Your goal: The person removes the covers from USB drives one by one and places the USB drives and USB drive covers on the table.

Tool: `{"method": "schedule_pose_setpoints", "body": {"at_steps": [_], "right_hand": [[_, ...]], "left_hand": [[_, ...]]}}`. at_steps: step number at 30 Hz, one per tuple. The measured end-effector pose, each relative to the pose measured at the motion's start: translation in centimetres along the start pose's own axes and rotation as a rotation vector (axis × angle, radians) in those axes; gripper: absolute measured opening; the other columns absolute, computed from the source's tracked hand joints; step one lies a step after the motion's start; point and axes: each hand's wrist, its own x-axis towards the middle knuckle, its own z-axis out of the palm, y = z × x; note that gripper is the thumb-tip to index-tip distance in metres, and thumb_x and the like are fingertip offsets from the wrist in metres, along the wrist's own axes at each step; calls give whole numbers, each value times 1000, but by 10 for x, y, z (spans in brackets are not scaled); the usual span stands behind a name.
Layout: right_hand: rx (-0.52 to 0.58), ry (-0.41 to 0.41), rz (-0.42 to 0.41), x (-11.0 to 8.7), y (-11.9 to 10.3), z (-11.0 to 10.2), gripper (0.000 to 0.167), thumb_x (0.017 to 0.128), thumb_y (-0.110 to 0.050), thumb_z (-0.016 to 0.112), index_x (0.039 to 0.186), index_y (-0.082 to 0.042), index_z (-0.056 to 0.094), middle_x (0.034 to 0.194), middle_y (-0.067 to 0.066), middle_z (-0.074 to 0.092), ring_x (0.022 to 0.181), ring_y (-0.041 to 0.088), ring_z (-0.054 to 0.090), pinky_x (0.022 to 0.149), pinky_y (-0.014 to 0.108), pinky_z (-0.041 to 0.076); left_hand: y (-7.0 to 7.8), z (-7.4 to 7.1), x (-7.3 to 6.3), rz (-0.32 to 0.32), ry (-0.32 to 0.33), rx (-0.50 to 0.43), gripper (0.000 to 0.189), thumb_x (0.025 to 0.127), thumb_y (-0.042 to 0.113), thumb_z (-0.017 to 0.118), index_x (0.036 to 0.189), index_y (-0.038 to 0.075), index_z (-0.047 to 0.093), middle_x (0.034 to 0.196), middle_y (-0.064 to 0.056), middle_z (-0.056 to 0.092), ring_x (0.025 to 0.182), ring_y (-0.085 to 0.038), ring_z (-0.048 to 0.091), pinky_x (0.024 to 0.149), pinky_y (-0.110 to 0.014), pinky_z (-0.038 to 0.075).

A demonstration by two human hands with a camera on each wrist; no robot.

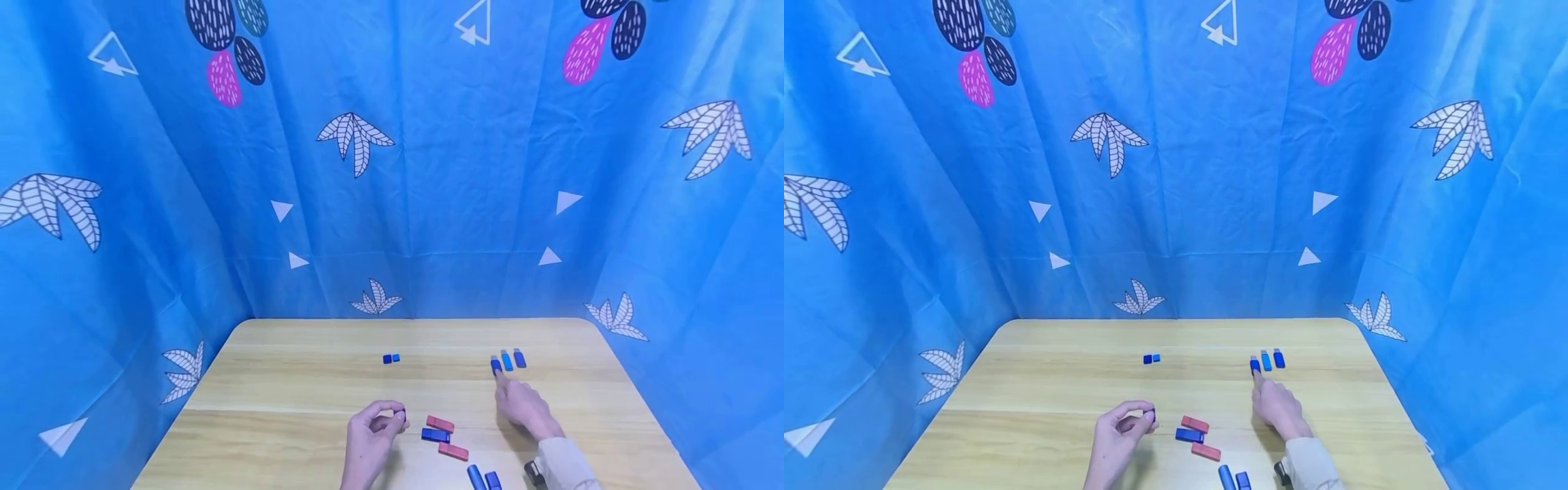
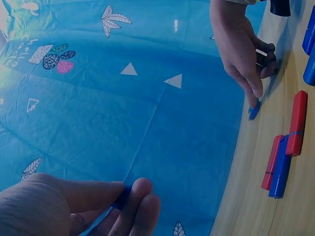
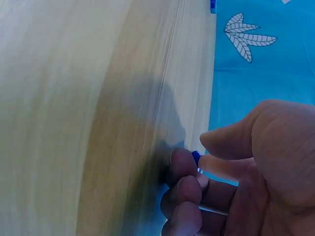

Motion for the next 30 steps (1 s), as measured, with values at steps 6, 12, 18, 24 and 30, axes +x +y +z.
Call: {"method": "schedule_pose_setpoints", "body": {"at_steps": [6,12,18,24,30], "right_hand": [[3,-5,0,1,2,-1,55,105,-22,42,157,-6,33,55,2,47,43,9,33,40,22,30],[12,-14,13,4,4,-2,58,104,-22,45,158,-8,30,58,4,49,43,8,33,40,22,30],[33,-8,1,3,5,-2,63,103,-21,49,159,-7,26,118,31,68,43,10,36,41,26,36],[108,39,6,-1,2,-2,82,101,-23,57,163,-7,6,89,23,69,43,11,41,38,23,37],[141,92,-44,-9,-4,-7,84,100,-23,60,163,-10,6,60,0,54,47,12,45,41,25,39]], "left_hand": [[-2,2,1,24,-19,-26,10,92,10,71,101,9,74,102,-16,75,82,-17,76,83,-23,61],[-5,2,1,34,-48,-52,15,90,7,73,104,4,73,112,-17,70,86,-21,77,81,-20,61],[-6,1,1,-10,-47,-16,27,88,18,79,109,5,71,101,-17,76,85,-14,76,79,-21,60],[-6,0,3,-58,-15,-2,27,87,19,79,108,4,70,92,-17,79,88,-24,77,68,-27,59],[-5,-1,5,-47,-13,-6,31,86,23,80,106,4,66,92,-10,80,91,-26,78,66,-30,59]]}}
